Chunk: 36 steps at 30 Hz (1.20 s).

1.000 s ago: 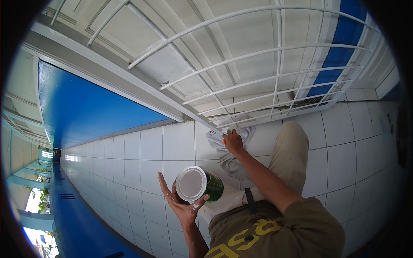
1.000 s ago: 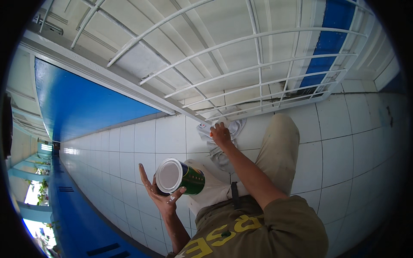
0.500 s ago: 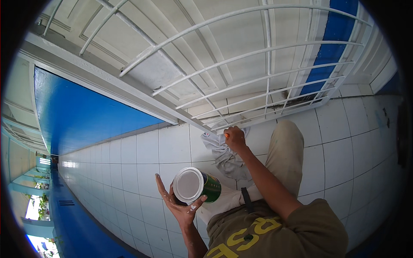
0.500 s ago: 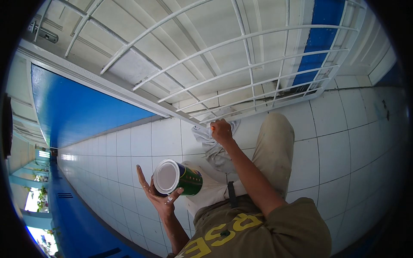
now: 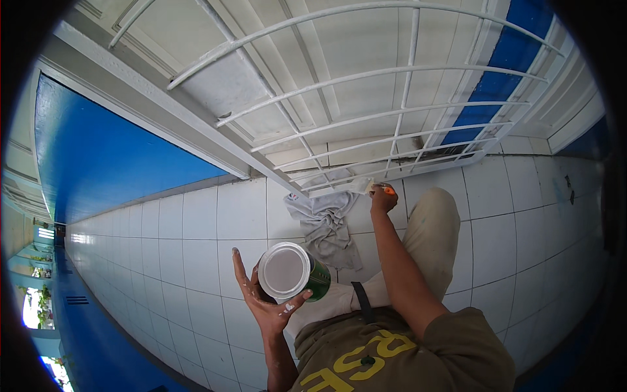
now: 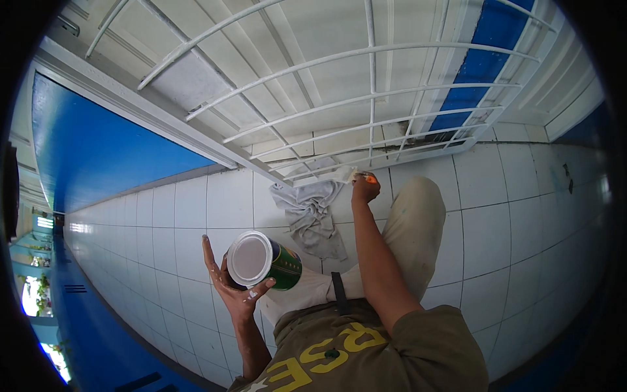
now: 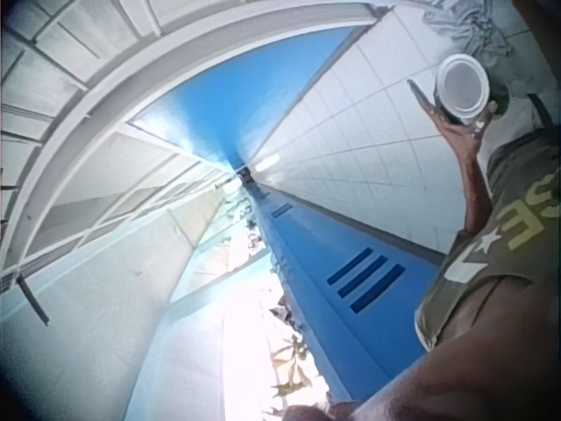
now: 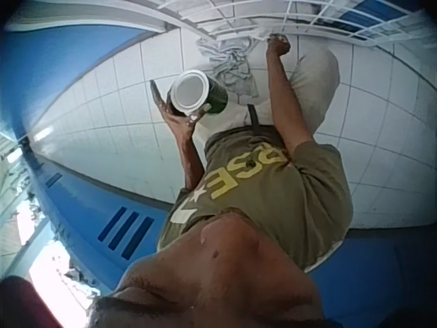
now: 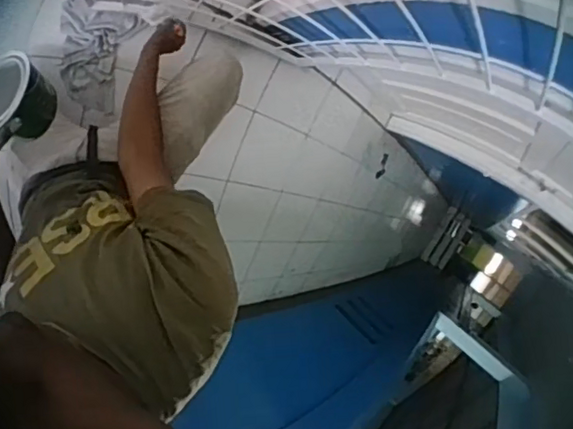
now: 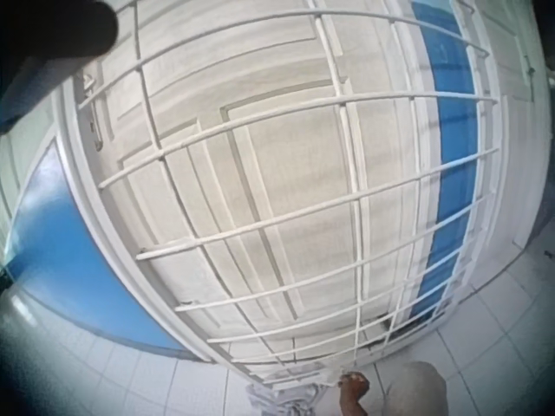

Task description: The person paints the white bars and frame of a door using a paintbrush and white paint.

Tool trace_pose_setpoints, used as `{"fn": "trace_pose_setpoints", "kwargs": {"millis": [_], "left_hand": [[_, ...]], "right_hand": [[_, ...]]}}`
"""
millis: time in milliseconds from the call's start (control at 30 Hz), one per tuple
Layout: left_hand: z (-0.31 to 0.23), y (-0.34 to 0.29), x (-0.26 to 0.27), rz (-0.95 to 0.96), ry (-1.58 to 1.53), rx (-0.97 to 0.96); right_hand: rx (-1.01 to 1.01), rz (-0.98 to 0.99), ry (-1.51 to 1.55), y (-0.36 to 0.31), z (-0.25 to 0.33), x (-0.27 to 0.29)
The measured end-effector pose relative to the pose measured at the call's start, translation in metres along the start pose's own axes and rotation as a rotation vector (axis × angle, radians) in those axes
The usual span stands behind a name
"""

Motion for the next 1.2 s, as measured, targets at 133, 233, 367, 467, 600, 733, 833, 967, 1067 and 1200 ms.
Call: {"fn": "trace_pose_setpoints", "kwargs": {"millis": [133, 233, 367, 467, 600, 733, 833, 967, 1067, 1200], "left_hand": [[0.001, -0.004, -0.011, 0.021, -0.069, 0.029], [0.012, -0.003, -0.024, 0.068, -0.058, -0.028], [0.011, -0.004, -0.037, 0.120, -0.121, 0.030], [0.009, -0.005, -0.046, 0.159, -0.097, 0.032], [0.012, -0.006, -0.046, 0.167, -0.042, -0.003], [0.015, -0.008, -0.050, 0.149, -0.071, -0.014], [0.014, -0.006, -0.060, 0.199, -0.047, -0.007], [0.017, -0.002, -0.054, 0.169, -0.070, -0.010], [0.017, -0.001, -0.049, 0.140, -0.008, -0.083], [0.015, 0.000, -0.055, 0.153, -0.015, -0.017]], "right_hand": [[0.290, -0.158, -0.374, -0.001, 0.041, 0.029], [0.417, -0.231, -0.455, -0.002, 0.059, 0.042], [0.186, -0.020, 0.000, -0.015, 0.040, 0.019], [0.120, 0.009, 0.148, -0.009, 0.027, 0.014], [-0.056, -0.135, 0.126, -0.007, 0.004, 0.032], [0.118, -0.113, 0.036, -0.022, 0.016, 0.022], [0.035, -0.077, 0.202, -0.011, 0.000, 0.028], [0.177, -0.170, -0.140, -0.030, 0.021, 0.035], [0.466, -0.125, -0.321, -0.056, 0.046, 0.038], [1.070, 0.096, -0.719, -0.080, 0.070, -0.004]]}}
Point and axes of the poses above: each hand's wrist, its own y-axis towards the middle knuckle, its own x-axis out of the back of the hand, z = x × y, the point moved 8 cm from there along y, towards the middle knuckle, and after that the axes turned 1 degree about z, right-handed, at the moved point
